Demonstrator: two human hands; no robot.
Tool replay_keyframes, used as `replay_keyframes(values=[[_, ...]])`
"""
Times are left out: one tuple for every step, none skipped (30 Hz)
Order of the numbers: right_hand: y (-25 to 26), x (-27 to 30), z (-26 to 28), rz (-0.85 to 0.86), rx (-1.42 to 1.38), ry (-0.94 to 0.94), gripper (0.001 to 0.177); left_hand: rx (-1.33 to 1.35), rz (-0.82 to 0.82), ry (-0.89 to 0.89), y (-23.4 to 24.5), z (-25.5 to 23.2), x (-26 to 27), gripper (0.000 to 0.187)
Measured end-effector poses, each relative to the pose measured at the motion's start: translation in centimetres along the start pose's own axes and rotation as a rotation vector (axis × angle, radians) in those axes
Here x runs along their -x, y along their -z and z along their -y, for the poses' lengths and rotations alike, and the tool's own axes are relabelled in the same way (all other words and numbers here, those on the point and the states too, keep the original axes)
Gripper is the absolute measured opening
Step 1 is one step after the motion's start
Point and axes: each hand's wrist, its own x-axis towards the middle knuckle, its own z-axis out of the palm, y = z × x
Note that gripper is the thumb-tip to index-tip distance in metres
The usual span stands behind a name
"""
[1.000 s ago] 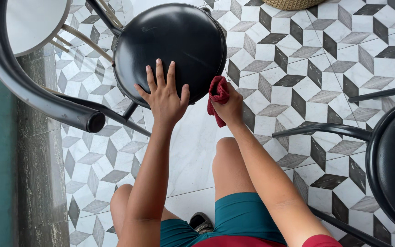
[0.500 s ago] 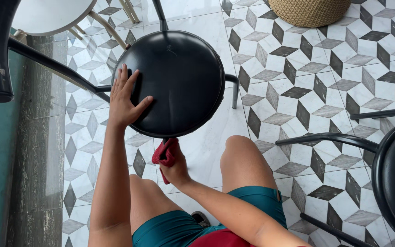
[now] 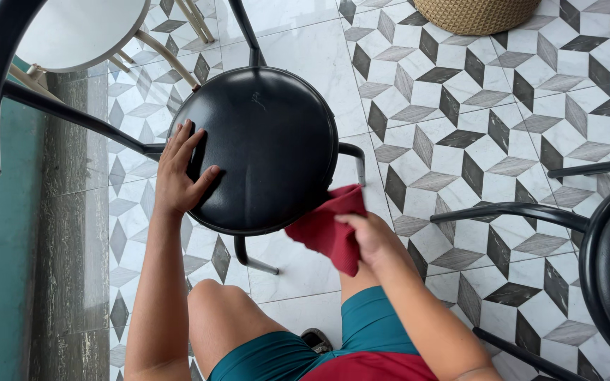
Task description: The person kneels on the floor and wipes a black chair with a red cloth, cleaning the seat, armrests, and frame. They then move the chair and repeat the wiping process on another chair.
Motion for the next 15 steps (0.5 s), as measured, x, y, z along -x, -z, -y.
replay_keyframes(values=[[1.7,-0.2,2.3,-0.086,-0.037,0.039,0.042,-0.011,0.003,0.005,0.0,0.0,0.0,0.082],[3.5,-0.3,4.8,-0.137,-0.091,0.087,0.042,-0.022,0.006,0.01,0.1,0.0,0.0,0.082],[5.2,-0.3,7.2,-0.159,-0.132,0.171,0.045,-0.029,0.007,0.013,0.1,0.1,0.0,0.082],[6.7,-0.4,9.3,-0.168,-0.169,0.221,0.049,-0.036,0.009,0.017,0.1,0.2,0.0,0.083],[7.9,-0.7,11.3,-0.164,-0.21,0.317,0.049,-0.04,0.009,0.023,-0.1,0.2,0.1,0.083],[8.8,-1.3,12.8,-0.159,-0.25,0.414,0.05,-0.042,0.012,0.016,-0.3,0.3,0.1,0.083],[9.1,-2.3,13.8,-0.137,-0.259,0.489,0.048,-0.046,0.013,0.01,-0.3,0.4,0.1,0.084],[9.3,-3.2,14.7,-0.113,-0.268,0.565,0.046,-0.049,0.014,0.004,-0.4,0.5,0.2,0.084],[8.9,-4.5,15.0,-0.093,-0.221,0.613,0.042,-0.053,0.018,0.01,-0.3,0.6,0.2,0.085],[8.1,-5.9,14.8,-0.073,-0.174,0.66,0.037,-0.056,0.022,0.016,-0.3,0.6,0.2,0.085],[6.8,-7.3,14.0,-0.05,-0.069,0.647,0.031,-0.058,0.028,0.022,-0.3,0.5,0.1,0.086],[5.4,-8.5,12.9,-0.027,0.036,0.634,0.025,-0.06,0.04,0.04,-0.3,0.4,0.1,0.085],[4.0,-9.2,12.0,0.178,0.342,0.671,0.017,-0.064,0.051,0.059,-0.2,0.1,-0.1,0.085],[2.0,-9.9,10.3,0.23,0.44,0.559,0.018,-0.067,0.062,0.077,-0.1,-0.2,-0.4,0.084],[0.1,-10.0,8.3,0.096,0.82,0.938,0.035,-0.118,0.091,0.163,-0.1,-0.8,-0.6,0.083]])
